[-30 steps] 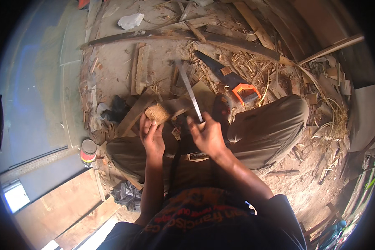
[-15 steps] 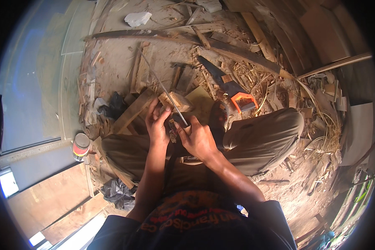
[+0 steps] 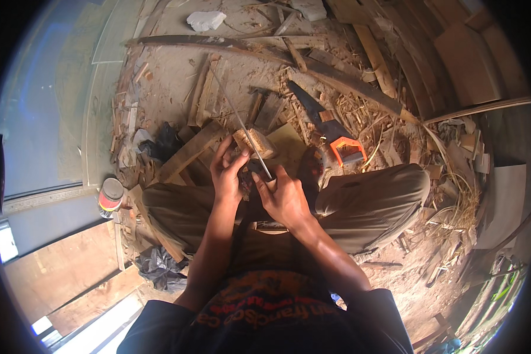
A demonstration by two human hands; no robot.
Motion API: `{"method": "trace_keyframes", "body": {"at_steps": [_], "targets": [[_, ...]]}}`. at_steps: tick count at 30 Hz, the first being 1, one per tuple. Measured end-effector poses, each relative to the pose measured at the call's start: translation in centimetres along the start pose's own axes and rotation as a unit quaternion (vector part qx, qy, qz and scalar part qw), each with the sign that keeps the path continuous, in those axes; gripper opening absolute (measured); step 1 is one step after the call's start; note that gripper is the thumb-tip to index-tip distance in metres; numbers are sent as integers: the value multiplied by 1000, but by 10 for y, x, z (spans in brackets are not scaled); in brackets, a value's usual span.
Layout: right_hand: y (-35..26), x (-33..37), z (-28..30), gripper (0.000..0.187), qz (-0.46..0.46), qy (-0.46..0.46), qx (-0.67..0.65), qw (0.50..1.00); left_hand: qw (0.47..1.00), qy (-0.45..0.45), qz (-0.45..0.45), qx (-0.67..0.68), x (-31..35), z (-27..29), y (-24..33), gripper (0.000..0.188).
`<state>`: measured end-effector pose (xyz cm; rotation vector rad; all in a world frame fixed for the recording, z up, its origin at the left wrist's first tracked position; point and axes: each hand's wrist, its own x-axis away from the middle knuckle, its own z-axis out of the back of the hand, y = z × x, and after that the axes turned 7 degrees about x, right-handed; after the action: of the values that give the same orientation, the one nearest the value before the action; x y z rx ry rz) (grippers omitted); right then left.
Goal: The person sits on the floor and uses a metal file to shape a small block of wood. They repeatedly file the edges and corners, turning the block to work on different sides. The person then uses a larger wooden block to rub against the filed piece, likely to smooth the surface.
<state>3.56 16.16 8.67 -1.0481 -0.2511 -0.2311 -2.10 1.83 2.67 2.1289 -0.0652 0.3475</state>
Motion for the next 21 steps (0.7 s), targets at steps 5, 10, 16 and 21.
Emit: {"method": "trace_keyframes", "body": {"at_steps": [5, 10, 16, 21], "targets": [[10, -2, -5, 41, 16, 10, 12, 1000, 1000, -11, -20, -8, 1, -5, 1, 67], [9, -2, -4, 43, 14, 5, -16, 1000, 976, -90, -124, -153, -4, 14, -9, 67], [12, -3, -7, 39, 30, 4, -12, 999, 965, -140, -135, -176, -8, 28, -8, 67], [8, 7, -2, 31, 52, 51, 1, 997, 931, -159, -180, -274, -4, 18, 6, 69]]}}
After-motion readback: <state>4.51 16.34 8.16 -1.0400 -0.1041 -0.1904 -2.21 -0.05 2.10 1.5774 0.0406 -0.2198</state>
